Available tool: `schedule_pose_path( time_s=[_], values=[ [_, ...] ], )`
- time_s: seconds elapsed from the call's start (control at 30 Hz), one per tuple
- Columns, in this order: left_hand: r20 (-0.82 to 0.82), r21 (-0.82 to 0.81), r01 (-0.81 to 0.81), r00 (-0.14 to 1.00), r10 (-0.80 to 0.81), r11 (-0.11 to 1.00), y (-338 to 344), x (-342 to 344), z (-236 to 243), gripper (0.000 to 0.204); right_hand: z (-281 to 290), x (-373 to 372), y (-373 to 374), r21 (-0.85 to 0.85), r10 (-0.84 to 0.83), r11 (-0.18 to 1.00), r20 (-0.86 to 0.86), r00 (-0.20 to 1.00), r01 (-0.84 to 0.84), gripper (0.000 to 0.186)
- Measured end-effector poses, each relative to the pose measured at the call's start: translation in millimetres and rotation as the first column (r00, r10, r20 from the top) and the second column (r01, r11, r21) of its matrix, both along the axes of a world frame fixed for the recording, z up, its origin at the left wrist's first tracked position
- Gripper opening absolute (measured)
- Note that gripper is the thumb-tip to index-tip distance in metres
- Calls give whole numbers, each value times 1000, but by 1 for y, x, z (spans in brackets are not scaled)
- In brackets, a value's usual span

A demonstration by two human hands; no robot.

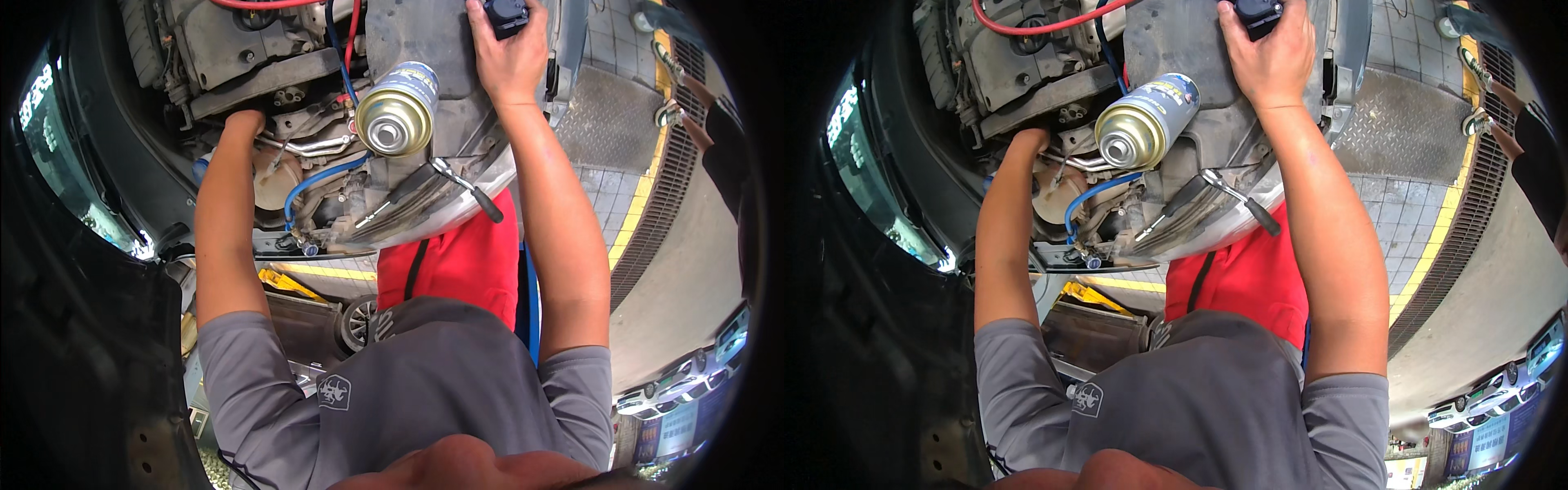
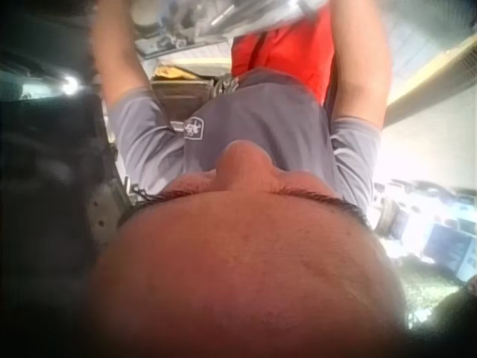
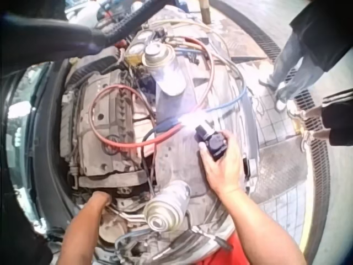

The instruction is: The person works under the hood of a car, using a flashlight and a wrench to adjust components in the engine bay. They connect and disconnect hoses and gauges, and later remove a small black component from the engine area.

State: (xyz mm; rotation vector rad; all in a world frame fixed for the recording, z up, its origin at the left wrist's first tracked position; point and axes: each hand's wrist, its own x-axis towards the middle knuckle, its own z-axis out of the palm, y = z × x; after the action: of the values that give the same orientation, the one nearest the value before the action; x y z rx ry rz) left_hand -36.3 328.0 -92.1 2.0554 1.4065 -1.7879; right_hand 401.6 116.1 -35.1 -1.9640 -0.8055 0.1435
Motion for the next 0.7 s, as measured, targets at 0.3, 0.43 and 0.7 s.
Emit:
schedule_pose_path(
  time_s=[0.3,0.43,0.7],
  values=[
    [-152,-113,-52,988,35,992,13,-7,-12,35,1,0,-1,-6,0,1000,-11,1000,0,50],
    [-192,-146,-87,980,58,985,16,-17,-18,35,11,-1,-2,-61,24,998,-71,997,-28,50],
    [-307,-230,-169,947,94,958,24,-34,-43,40,7,-1,-1,-30,39,999,-99,994,-42,50]
  ],
)
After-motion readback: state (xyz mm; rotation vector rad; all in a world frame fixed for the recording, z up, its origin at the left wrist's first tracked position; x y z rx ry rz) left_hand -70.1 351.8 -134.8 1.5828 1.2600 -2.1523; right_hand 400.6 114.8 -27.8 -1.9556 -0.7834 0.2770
